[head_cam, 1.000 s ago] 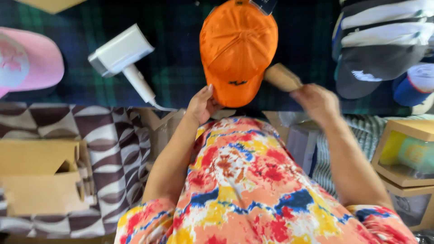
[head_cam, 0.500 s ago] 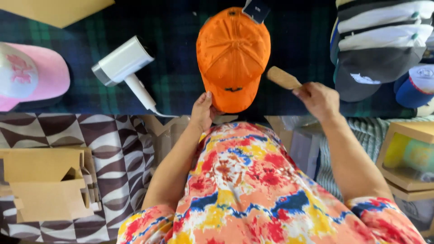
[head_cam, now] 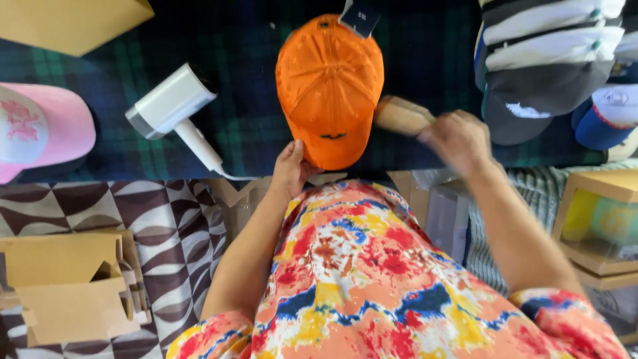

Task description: The person removes an orange baseball cap from a cardboard box and places it on a wooden cap form. They then use a wooden brush to clean the cap's surface, repeatedly brushing the crown and brim while holding the cap steady.

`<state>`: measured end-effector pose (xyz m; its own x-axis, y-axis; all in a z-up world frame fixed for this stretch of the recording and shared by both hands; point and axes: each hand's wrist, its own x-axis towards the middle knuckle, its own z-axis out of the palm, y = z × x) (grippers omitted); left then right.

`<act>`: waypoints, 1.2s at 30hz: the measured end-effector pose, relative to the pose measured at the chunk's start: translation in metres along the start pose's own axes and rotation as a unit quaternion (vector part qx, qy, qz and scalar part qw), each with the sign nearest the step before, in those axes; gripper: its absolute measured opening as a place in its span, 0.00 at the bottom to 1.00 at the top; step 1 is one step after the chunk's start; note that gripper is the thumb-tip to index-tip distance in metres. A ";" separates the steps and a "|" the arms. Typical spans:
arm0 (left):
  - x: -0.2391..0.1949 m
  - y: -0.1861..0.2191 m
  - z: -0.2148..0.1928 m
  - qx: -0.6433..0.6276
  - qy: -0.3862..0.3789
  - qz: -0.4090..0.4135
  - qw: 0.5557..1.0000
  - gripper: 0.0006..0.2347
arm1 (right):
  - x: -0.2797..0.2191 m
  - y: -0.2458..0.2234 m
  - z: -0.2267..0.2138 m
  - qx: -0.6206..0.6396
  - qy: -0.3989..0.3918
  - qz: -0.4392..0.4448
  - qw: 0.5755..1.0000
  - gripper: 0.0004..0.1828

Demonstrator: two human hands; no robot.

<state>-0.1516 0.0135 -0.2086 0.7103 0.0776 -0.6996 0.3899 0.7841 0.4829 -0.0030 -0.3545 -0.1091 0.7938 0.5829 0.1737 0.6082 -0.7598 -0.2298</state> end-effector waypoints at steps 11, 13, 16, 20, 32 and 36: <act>-0.021 0.036 0.023 -0.015 0.026 -0.005 1.000 0.07 | 0.007 -0.029 -0.023 0.011 -0.055 0.018 0.998 0.15; -0.026 0.042 0.022 -0.066 -0.051 -0.065 0.994 0.12 | 0.011 -0.095 -0.041 0.209 -0.123 -0.013 0.970 0.12; -0.021 0.035 0.009 -0.100 -0.045 -0.086 0.990 0.22 | 0.044 -0.162 -0.025 0.055 -0.081 -0.105 0.990 0.18; -0.047 0.051 0.017 -0.136 -0.090 -0.117 0.980 0.29 | 0.066 -0.203 -0.012 -0.096 -0.058 -0.210 0.971 0.06; -0.025 0.041 0.009 -0.093 -0.103 -0.102 0.985 0.31 | 0.058 -0.117 -0.002 -0.035 -0.001 -0.209 0.977 0.16; -0.020 0.027 0.007 -0.048 -0.093 -0.079 0.991 0.09 | 0.000 -0.027 -0.020 0.010 -0.028 -0.032 0.999 0.16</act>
<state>-0.1513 0.0283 -0.1780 0.7445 -0.1588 -0.6485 0.4533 0.8334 0.3163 -0.0192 -0.3394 -0.0839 0.7510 0.6465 0.1345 0.6577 -0.7141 -0.2397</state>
